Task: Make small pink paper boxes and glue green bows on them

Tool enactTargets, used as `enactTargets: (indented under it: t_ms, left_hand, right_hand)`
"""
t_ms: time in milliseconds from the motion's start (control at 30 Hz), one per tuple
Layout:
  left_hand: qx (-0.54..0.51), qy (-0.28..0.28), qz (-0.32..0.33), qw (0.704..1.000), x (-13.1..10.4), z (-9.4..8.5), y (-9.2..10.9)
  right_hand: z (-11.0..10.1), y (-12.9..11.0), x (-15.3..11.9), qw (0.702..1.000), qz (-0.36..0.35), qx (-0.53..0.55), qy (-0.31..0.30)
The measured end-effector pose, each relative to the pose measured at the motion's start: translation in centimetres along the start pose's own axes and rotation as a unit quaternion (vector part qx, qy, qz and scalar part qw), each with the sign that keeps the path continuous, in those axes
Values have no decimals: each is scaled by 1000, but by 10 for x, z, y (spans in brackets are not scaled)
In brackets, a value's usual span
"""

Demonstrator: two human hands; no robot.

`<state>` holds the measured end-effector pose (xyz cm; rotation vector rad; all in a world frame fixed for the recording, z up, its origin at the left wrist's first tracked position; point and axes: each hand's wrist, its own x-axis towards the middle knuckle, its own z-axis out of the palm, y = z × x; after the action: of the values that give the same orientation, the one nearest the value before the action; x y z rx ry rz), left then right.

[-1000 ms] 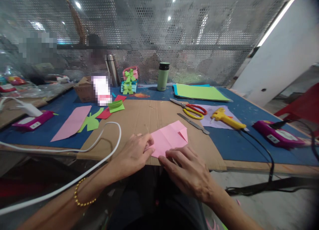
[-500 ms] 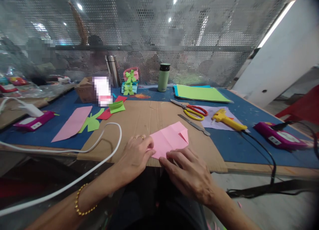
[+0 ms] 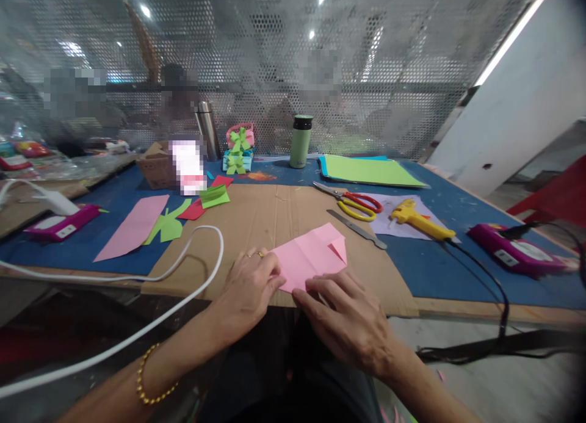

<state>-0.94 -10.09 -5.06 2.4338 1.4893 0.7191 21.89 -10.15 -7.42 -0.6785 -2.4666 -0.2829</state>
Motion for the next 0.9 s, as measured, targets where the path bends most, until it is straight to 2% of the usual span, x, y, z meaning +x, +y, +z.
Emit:
enactTargets:
  t_ms: [200,400,533,900]
  left_hand:
    - [18,3,11,1000,0,1,-2]
    - [111,68,45,990,-7,3,1]
    - [177,92,74,977,-9,4,5]
    - [244,100,132,955,-17,7,12]
  right_hand:
    - [-1,0,0,1000,-2,-5,1]
    - [0,0,0,1000,-2,-11,-2]
    - [1,0,0,1000,-6,-21,2]
    - [1,2,0,999,-9,-45,-11]
